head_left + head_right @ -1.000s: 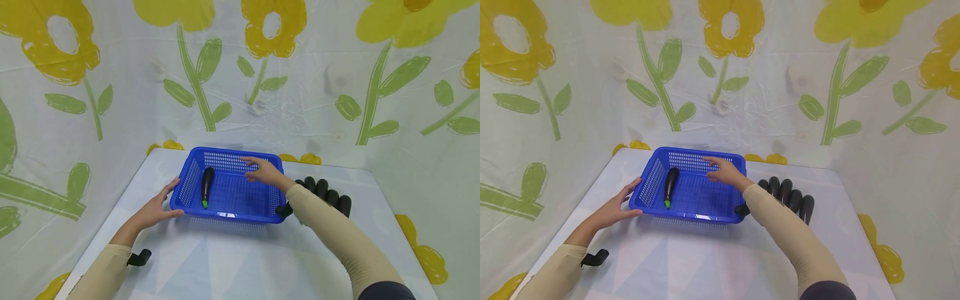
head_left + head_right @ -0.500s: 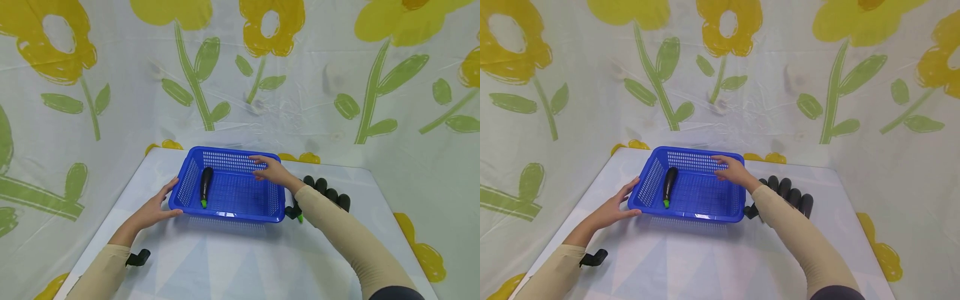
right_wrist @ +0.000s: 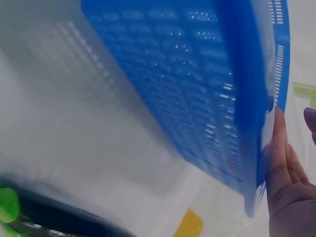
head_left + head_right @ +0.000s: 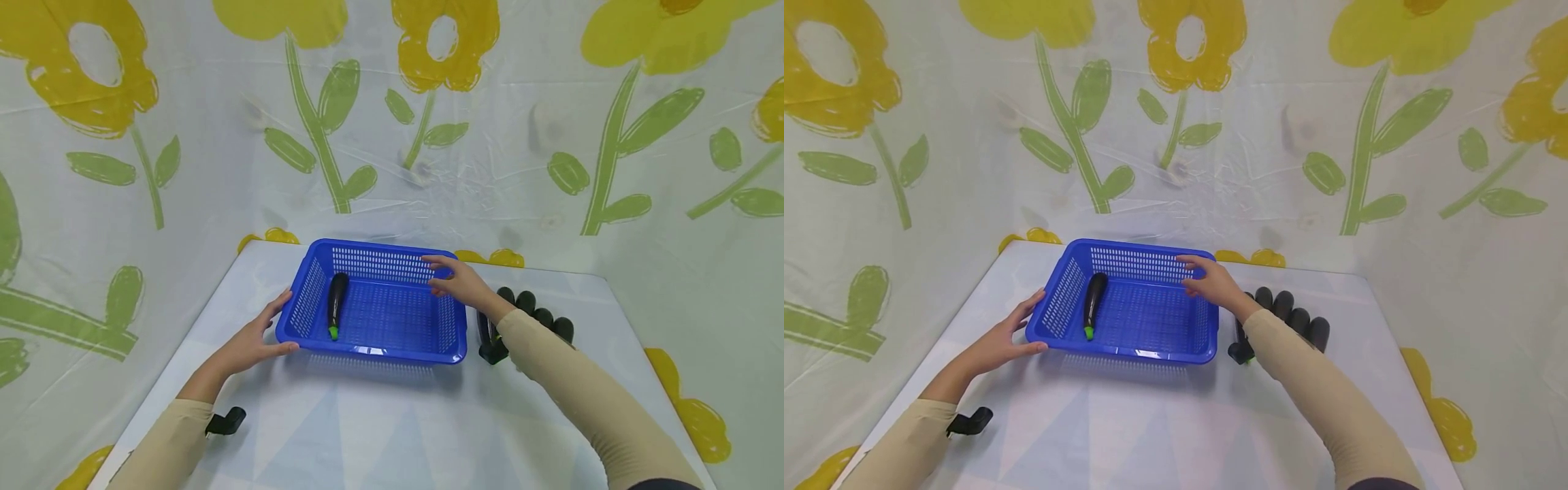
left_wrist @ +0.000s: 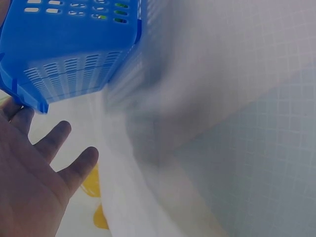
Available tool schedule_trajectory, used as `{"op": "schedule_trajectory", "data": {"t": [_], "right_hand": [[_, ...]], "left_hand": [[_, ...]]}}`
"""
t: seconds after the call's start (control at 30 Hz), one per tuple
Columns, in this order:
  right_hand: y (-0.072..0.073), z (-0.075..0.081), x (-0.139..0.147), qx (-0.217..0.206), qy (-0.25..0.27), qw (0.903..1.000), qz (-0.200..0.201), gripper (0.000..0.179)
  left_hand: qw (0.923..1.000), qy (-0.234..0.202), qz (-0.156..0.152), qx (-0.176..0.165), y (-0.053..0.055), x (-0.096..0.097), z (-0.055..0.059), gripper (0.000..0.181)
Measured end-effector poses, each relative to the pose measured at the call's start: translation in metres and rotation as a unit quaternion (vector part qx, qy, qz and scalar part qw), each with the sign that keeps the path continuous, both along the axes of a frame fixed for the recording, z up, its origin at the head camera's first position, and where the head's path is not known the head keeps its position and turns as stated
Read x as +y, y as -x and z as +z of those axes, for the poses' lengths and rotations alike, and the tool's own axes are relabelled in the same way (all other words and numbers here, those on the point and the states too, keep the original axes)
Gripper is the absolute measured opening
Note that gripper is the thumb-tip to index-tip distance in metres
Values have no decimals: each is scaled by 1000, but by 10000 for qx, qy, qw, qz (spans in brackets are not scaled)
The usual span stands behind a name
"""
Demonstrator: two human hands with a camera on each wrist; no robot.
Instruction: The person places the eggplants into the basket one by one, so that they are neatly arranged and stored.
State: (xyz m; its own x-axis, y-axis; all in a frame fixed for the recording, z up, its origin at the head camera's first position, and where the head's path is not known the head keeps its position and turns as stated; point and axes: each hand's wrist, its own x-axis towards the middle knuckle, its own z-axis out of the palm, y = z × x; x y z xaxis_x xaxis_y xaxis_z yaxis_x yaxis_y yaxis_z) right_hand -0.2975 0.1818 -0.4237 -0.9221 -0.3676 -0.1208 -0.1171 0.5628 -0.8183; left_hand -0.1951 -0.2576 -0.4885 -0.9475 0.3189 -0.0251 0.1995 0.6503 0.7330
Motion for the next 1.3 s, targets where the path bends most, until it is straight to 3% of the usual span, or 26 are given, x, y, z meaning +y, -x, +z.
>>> {"op": "schedule_trajectory", "data": {"t": [0.7, 1.3], "right_hand": [[-11, -8, 32, 330, 308, 9978, -487, 51], [-25, -21, 65, 327, 246, 9953, -882, 51]], "left_hand": [[10000, -49, -41, -3, 1, -1, 0, 109], [10000, -60, -34, -53, 0, -1, 1, 110]]}}
